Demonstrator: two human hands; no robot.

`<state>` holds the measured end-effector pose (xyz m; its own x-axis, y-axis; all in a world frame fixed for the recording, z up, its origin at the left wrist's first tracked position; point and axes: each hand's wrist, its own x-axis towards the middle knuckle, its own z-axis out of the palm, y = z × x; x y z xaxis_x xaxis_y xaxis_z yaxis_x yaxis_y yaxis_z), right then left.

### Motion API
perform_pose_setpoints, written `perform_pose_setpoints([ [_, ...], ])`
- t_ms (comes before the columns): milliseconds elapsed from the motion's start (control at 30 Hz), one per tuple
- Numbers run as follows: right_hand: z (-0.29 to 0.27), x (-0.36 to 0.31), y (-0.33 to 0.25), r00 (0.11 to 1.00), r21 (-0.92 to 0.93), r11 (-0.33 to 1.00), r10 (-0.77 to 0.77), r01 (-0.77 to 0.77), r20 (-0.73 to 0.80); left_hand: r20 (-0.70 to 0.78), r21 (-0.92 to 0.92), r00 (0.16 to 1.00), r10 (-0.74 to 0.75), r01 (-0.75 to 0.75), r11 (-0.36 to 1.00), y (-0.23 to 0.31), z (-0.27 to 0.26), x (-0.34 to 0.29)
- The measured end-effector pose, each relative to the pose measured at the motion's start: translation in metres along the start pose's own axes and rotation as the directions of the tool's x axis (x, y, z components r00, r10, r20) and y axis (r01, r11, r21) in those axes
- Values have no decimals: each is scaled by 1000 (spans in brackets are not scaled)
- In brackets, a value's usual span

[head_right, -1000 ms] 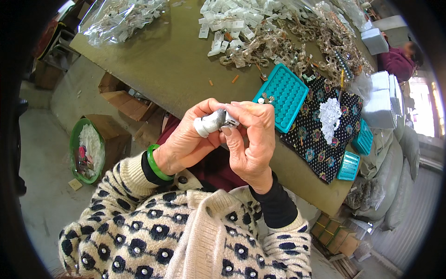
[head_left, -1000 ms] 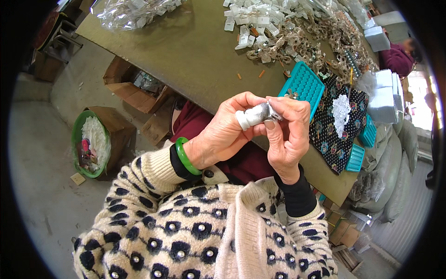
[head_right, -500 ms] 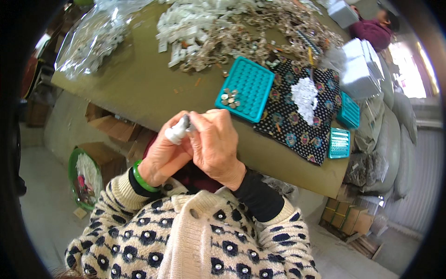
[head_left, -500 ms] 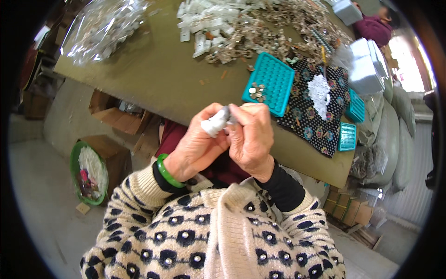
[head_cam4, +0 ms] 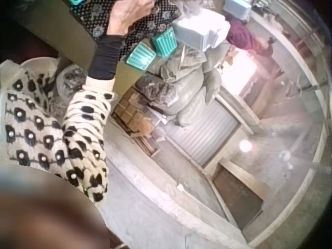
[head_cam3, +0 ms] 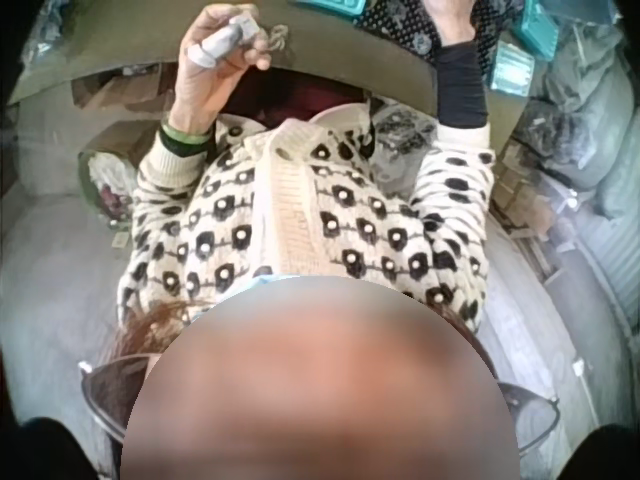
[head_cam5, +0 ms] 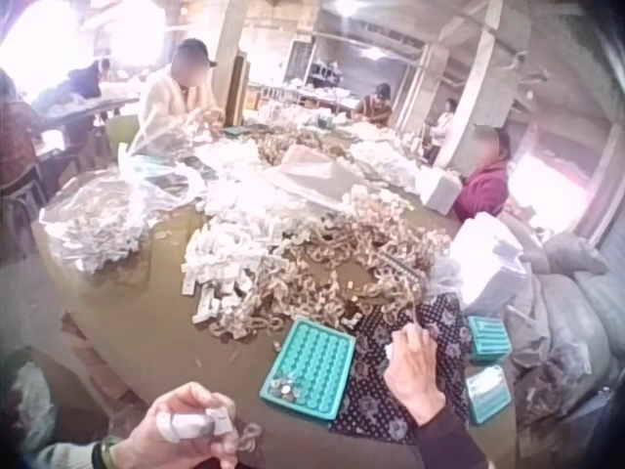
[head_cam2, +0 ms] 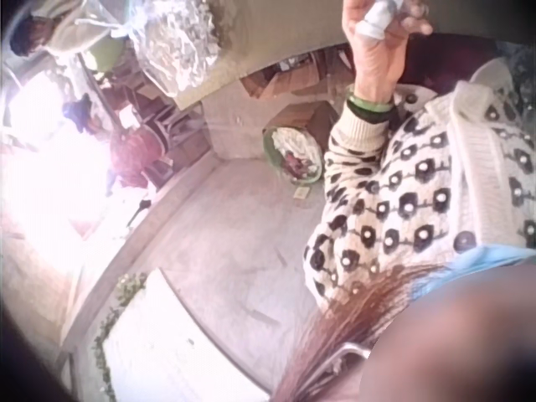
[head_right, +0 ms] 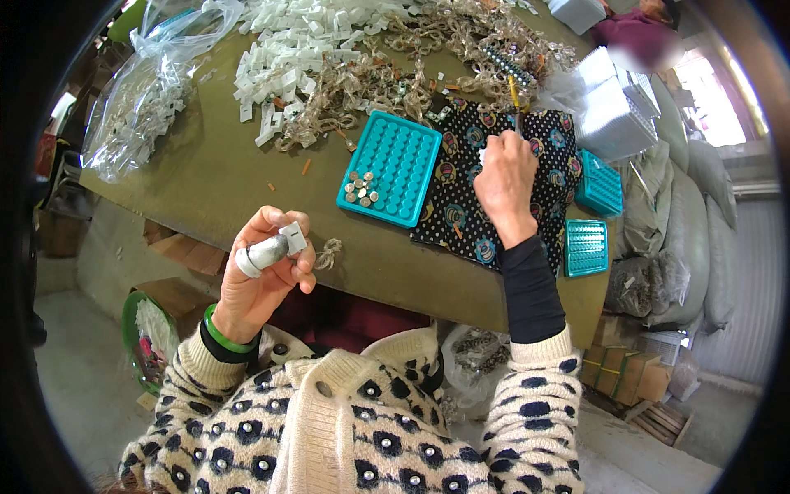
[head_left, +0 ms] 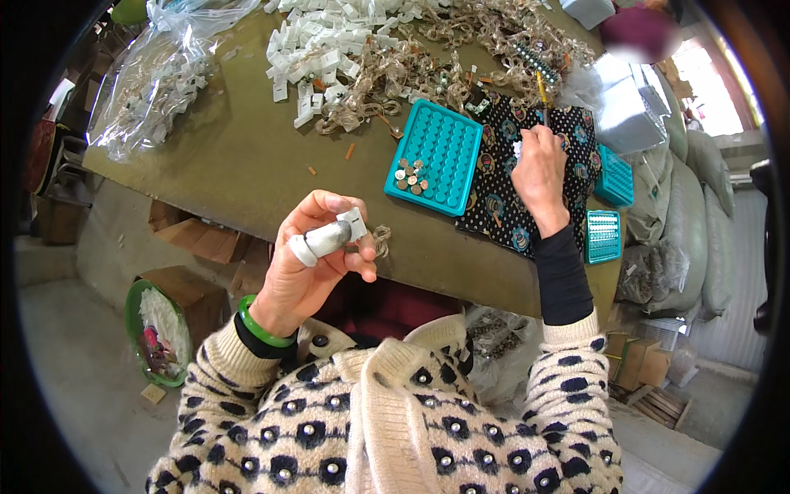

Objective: The person repeatedly picks small white plastic housings and metallic components from a table, inserts the metal parts into the housings, and places the assembled units into a blue tray. The person handles items one at a time and occasionally shifts piles of components on the table.

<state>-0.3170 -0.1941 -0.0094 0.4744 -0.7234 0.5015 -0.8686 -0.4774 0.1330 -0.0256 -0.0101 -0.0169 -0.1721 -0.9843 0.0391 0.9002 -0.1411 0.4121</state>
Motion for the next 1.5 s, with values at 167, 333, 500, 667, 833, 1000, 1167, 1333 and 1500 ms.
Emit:
perform_pose_setpoints([
  [167, -23, -29, -14, 999, 532, 846, 37, -47, 29, -63, 35, 997, -36, 38, 999, -1, -5, 1],
  [333, -45, -30, -13, 959, 656, 713, 276, -249, 63, -143, 162, 987, -69, 92, 982, -6, -3, 3],
  [500, -40, -30, -21, 966, 579, 775, 233, -254, 113, -155, 120, 982, -108, 127, 985, -7, -3, 5],
  [667, -25, -28, -24, 991, 448, 886, 133, -122, 6, -171, 115, 979, -114, 135, 984, -8, -7, 1],
  [833, -14, -23, -19, 995, 358, 932, 27, -61, 101, -184, 127, 978, -97, 122, 984, -8, -4, -2],
  [1000, -18, -17, -21, 995, 325, 944, -75, 52, 58, -107, 68, 990, -87, 95, 993, -5, 2, 0],
  [1167, -41, -12, -43, 979, 605, 774, 198, -187, 49, -130, 78, 985, -110, 120, 990, 4, 4, -2],
  [1333, -75, -7, -87, 880, 900, 105, 287, -422, 379, -160, 104, 984, -78, 96, 990, 7, 8, -3],
  [1500, -88, -2, -139, 955, 958, 79, 140, -276, 263, -161, 167, 985, -63, 90, 982, 12, 8, -3],
])
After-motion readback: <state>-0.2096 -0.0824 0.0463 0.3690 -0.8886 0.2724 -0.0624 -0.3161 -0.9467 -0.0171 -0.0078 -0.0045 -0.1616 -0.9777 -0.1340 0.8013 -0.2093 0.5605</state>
